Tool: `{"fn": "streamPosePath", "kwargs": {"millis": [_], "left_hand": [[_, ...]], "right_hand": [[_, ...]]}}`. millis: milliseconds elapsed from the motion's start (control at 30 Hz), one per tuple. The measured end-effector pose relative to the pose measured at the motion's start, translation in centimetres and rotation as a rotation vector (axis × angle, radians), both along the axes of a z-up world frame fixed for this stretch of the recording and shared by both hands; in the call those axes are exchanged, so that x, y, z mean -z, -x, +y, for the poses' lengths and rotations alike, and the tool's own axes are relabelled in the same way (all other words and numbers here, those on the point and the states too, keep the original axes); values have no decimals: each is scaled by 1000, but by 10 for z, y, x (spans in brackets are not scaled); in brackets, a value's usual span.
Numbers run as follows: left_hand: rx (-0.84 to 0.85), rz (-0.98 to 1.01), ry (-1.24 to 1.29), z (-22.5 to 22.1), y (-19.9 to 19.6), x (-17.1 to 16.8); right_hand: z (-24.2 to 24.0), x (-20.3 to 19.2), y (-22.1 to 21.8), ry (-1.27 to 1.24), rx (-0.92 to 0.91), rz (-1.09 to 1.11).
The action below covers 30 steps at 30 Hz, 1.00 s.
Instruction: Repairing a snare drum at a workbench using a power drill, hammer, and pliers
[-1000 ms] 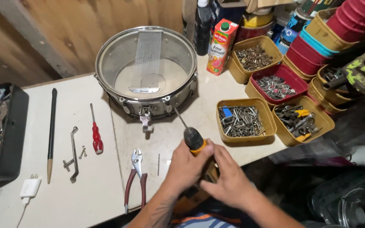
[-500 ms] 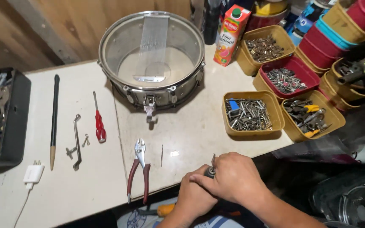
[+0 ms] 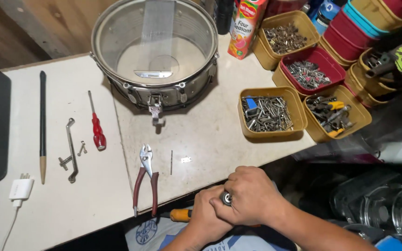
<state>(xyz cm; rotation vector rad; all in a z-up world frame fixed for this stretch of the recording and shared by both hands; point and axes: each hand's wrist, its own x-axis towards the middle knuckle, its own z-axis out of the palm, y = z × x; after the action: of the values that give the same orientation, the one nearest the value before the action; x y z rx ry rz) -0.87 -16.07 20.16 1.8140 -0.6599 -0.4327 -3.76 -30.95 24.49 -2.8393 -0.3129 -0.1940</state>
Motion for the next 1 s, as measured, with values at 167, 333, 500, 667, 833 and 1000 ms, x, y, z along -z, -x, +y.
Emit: {"fn": "streamPosePath", "kwargs": {"millis": [167, 333, 500, 667, 833, 1000], "left_hand": [[20, -101, 75, 6, 4, 9], [59, -232, 139, 11, 8, 24], [96, -220, 131, 14, 12, 25], [-43, -132, 52, 10, 5, 16], [-39, -131, -62, 5, 7, 26], [-3, -184, -28, 3, 10, 19]], "right_hand": [[1, 1, -2, -94, -154, -142], [5, -8, -8, -178, -370, -212], [-2, -18, -13, -142, -565, -67], [-2, -29, -8, -36, -303, 137], [16, -9, 11, 173, 305, 329], [-5, -3, 11, -5, 14, 176]]}}
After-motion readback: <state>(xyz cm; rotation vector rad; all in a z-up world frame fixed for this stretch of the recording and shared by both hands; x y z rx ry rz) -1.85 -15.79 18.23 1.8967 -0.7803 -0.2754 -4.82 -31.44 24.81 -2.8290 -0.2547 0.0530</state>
